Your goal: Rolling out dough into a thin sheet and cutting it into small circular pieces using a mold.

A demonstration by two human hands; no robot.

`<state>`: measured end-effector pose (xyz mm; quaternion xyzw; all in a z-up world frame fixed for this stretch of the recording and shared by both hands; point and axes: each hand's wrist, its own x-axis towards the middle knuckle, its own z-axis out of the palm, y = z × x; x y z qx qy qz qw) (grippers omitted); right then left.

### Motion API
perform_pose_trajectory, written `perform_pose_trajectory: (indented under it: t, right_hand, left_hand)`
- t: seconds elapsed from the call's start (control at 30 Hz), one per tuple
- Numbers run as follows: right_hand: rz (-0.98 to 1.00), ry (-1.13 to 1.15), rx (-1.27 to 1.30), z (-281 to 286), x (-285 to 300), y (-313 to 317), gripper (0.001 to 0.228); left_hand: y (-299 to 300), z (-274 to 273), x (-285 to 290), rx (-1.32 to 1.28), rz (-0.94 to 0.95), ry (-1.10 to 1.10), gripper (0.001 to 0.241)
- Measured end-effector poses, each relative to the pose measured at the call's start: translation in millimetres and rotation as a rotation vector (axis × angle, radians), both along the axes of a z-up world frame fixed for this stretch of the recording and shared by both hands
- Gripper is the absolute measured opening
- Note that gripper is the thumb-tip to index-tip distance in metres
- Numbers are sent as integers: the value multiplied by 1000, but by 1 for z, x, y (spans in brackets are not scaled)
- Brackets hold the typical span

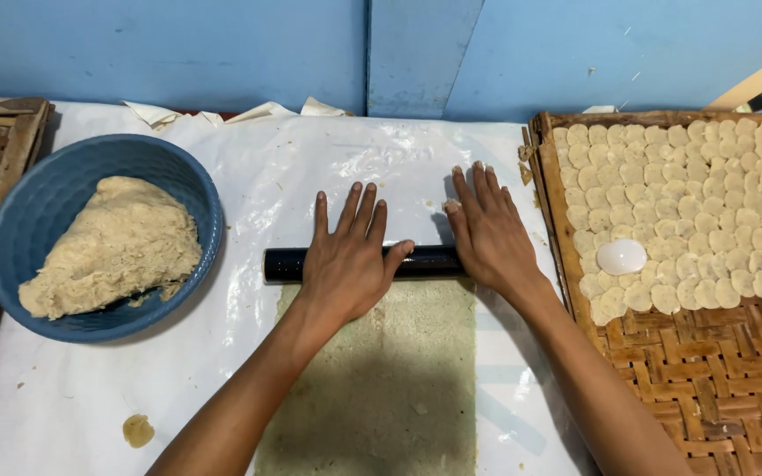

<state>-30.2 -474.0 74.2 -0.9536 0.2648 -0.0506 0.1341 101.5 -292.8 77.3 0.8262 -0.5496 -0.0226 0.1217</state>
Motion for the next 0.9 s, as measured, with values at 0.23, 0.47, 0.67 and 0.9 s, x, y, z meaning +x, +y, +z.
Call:
perform_pose_trajectory:
  t: [0.23,0.47,0.67,0.9]
  right_hand:
    - [84,9,-101,-9,-37,32,65]
    - [9,37,4,1,7,0,64]
    - [-89,-261,-175,-14,45,-32,55]
    - [-101,-476,-240,-46,64,-74,46]
  left_hand:
    - [34,-21,-33,-88,-30,-56,76]
    - [-2,0,2,23,28,22,76]
    - [-39,-1,44,-43,95,36,75]
    - [-9,-19,36,-387,-73,-114,42]
